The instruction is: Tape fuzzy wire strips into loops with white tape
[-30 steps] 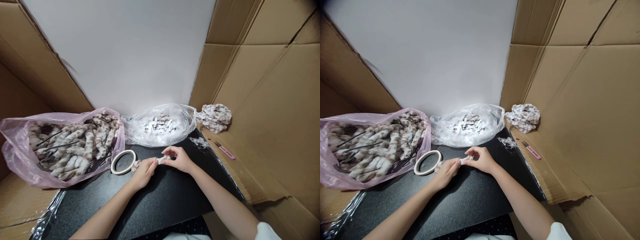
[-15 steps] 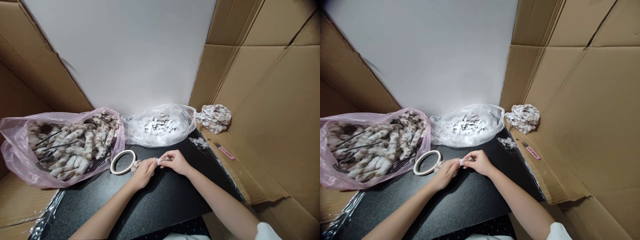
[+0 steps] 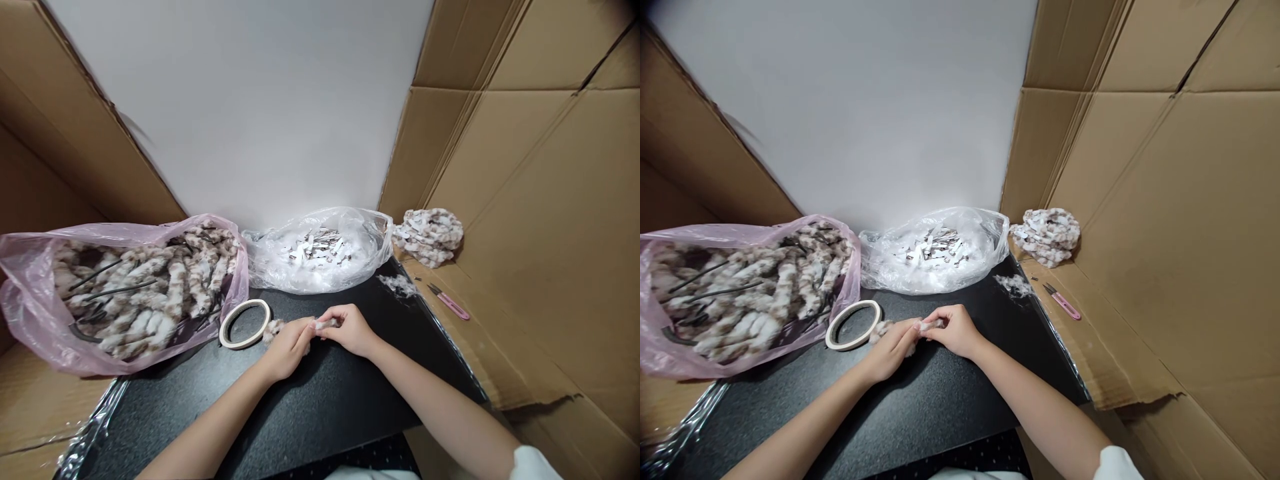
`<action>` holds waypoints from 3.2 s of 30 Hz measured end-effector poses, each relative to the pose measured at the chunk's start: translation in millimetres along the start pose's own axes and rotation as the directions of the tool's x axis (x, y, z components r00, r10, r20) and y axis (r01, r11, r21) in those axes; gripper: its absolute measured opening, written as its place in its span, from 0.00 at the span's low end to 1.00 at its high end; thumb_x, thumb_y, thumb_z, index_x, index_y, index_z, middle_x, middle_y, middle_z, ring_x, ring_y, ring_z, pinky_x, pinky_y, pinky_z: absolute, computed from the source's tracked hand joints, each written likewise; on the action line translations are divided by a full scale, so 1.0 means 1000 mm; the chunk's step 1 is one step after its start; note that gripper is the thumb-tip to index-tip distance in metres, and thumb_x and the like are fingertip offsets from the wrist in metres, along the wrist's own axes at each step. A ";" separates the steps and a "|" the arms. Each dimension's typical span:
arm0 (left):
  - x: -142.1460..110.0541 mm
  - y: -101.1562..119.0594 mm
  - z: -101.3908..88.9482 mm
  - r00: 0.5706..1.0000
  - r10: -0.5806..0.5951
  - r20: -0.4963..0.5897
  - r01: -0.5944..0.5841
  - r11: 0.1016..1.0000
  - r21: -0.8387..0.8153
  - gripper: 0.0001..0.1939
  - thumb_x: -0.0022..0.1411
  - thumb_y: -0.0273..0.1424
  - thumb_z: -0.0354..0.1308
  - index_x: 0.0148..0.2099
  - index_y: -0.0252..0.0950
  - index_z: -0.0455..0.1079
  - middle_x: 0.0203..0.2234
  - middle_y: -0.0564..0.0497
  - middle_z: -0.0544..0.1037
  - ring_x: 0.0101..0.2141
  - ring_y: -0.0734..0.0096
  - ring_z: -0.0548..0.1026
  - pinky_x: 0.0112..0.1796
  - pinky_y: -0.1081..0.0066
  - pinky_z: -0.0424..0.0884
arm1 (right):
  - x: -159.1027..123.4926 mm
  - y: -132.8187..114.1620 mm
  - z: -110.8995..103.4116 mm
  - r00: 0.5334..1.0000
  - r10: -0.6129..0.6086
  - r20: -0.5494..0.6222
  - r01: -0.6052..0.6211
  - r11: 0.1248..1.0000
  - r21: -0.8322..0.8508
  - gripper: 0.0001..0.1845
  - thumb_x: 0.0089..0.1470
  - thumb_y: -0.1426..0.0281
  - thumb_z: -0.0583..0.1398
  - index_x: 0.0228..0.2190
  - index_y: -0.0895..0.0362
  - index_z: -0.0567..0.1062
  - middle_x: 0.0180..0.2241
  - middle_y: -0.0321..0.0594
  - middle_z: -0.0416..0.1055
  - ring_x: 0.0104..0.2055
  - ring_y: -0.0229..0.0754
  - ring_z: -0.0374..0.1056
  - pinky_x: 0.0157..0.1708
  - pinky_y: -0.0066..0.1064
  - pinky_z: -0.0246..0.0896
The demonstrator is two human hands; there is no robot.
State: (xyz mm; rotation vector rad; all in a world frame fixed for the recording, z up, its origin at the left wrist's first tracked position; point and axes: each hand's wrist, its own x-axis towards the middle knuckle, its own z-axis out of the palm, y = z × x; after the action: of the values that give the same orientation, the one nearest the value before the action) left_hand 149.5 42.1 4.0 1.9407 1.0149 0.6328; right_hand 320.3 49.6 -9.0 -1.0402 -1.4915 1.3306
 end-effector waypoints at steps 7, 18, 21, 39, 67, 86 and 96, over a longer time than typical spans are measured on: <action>0.002 0.004 -0.001 0.999 -0.016 0.041 0.017 1.000 -0.023 0.21 0.67 0.43 0.43 0.29 0.34 0.63 0.24 0.54 0.65 0.28 0.70 0.63 0.32 0.72 0.60 | -0.003 -0.008 0.002 0.989 -0.149 -0.006 0.146 0.975 -0.165 0.03 0.42 0.72 0.67 0.24 0.58 0.80 0.23 0.36 0.74 0.25 0.36 0.65 0.27 0.27 0.57; 0.001 0.000 -0.001 0.998 -0.063 -0.013 0.061 0.993 -0.105 0.21 0.68 0.44 0.40 0.27 0.36 0.56 0.20 0.58 0.56 0.23 0.75 0.55 0.25 0.74 0.54 | 0.002 -0.014 -0.020 0.998 0.003 0.062 -0.002 1.000 -0.013 0.13 0.41 0.64 0.69 0.27 0.60 0.79 0.21 0.37 0.74 0.23 0.37 0.69 0.27 0.29 0.64; 0.001 0.000 -0.001 0.999 -0.050 -0.005 0.049 0.993 -0.103 0.22 0.68 0.43 0.40 0.28 0.35 0.59 0.20 0.57 0.57 0.23 0.74 0.57 0.26 0.74 0.54 | 0.003 -0.009 -0.015 0.996 0.028 0.082 -0.031 0.999 0.033 0.17 0.39 0.60 0.70 0.28 0.60 0.79 0.21 0.38 0.74 0.23 0.38 0.71 0.27 0.30 0.66; 0.001 -0.001 0.001 0.999 -0.004 0.043 0.008 0.997 -0.083 0.21 0.68 0.41 0.39 0.27 0.35 0.59 0.22 0.54 0.63 0.26 0.71 0.61 0.30 0.72 0.57 | -0.001 -0.007 0.001 0.994 -0.110 0.015 0.111 0.988 -0.111 0.08 0.42 0.66 0.68 0.24 0.59 0.80 0.22 0.38 0.73 0.24 0.37 0.67 0.26 0.29 0.61; 0.002 0.001 -0.001 1.000 -0.003 -0.006 0.002 0.993 -0.115 0.20 0.68 0.41 0.38 0.26 0.37 0.54 0.21 0.56 0.59 0.25 0.72 0.58 0.28 0.72 0.57 | 0.001 -0.006 0.001 0.996 0.080 0.038 -0.085 0.987 0.137 0.17 0.32 0.61 0.73 0.24 0.59 0.79 0.23 0.37 0.77 0.26 0.40 0.73 0.31 0.33 0.69; -0.001 0.013 -0.029 0.998 0.052 -0.023 -0.050 0.994 0.101 0.22 0.68 0.41 0.43 0.26 0.34 0.62 0.21 0.55 0.66 0.25 0.72 0.63 0.29 0.73 0.59 | 0.010 -0.023 -0.029 0.997 0.066 -0.035 -0.057 0.975 0.216 0.17 0.31 0.61 0.73 0.19 0.59 0.77 0.19 0.35 0.74 0.20 0.35 0.68 0.24 0.28 0.66; -0.002 0.009 -0.032 0.996 0.038 -0.085 -0.018 0.976 0.219 0.20 0.68 0.41 0.44 0.27 0.35 0.62 0.23 0.53 0.67 0.26 0.69 0.66 0.30 0.72 0.59 | 0.009 -0.022 -0.027 0.996 0.088 0.025 -0.091 0.962 0.256 0.16 0.30 0.62 0.74 0.20 0.59 0.77 0.19 0.35 0.74 0.20 0.35 0.69 0.25 0.28 0.67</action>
State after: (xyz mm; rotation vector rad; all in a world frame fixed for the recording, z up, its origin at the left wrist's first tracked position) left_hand 128.7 51.5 28.3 2.1363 1.1549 0.6509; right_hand 342.2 64.2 14.8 -0.9410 -1.2524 1.5510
